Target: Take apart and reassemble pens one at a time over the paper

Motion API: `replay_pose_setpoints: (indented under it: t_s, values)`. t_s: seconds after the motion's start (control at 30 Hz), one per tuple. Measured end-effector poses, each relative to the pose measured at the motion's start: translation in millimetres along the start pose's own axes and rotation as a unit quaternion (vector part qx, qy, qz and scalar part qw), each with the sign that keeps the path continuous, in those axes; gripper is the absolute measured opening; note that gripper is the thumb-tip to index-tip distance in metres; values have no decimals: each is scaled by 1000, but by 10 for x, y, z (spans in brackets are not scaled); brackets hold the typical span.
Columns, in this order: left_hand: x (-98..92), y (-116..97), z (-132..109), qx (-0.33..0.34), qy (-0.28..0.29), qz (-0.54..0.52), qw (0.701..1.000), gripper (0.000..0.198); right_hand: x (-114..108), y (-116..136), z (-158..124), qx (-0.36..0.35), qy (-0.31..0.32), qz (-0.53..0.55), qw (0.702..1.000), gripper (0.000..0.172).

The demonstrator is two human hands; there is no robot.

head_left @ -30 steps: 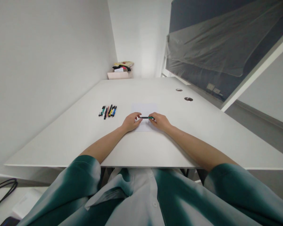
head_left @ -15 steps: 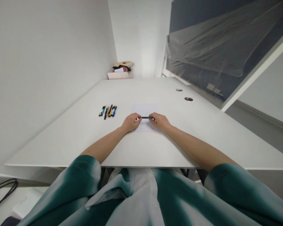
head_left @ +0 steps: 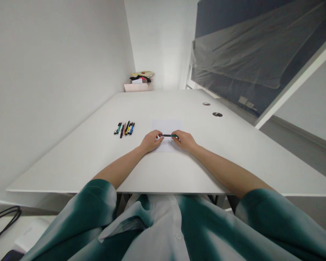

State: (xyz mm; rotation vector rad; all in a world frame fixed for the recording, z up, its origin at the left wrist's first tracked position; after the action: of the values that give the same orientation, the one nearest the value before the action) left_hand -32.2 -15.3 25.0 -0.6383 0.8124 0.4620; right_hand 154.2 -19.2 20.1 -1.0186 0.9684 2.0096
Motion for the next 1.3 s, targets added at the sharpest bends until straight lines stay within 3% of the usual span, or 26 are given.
replay_pose_setpoints:
  t_s: [0.53, 0.9, 1.3]
  values:
    - [-10, -6, 0, 17, -6, -2, 1000, 28, -18, 23, -6, 4, 10, -4, 1000, 21]
    - [-6, 13, 23, 9, -13, -5, 1000, 21, -2, 5, 4, 16, 19, -6, 1000, 23]
    - [-145, 155, 18, -10, -59, -12, 998, 19, -77, -130, 2, 33, -28, 9, 999, 19]
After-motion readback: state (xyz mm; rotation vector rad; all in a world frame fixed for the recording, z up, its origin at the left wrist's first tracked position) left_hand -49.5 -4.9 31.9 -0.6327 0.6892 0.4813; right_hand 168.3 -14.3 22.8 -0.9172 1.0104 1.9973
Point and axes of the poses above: each hand's wrist, its own z-axis towards the middle knuckle, its own x-axis out of the palm, y = z × x, the point moved 5 cm from there along z, towards the middle knuckle, and after that the axes turned 6 degrees about x, right-handed, at the moved point
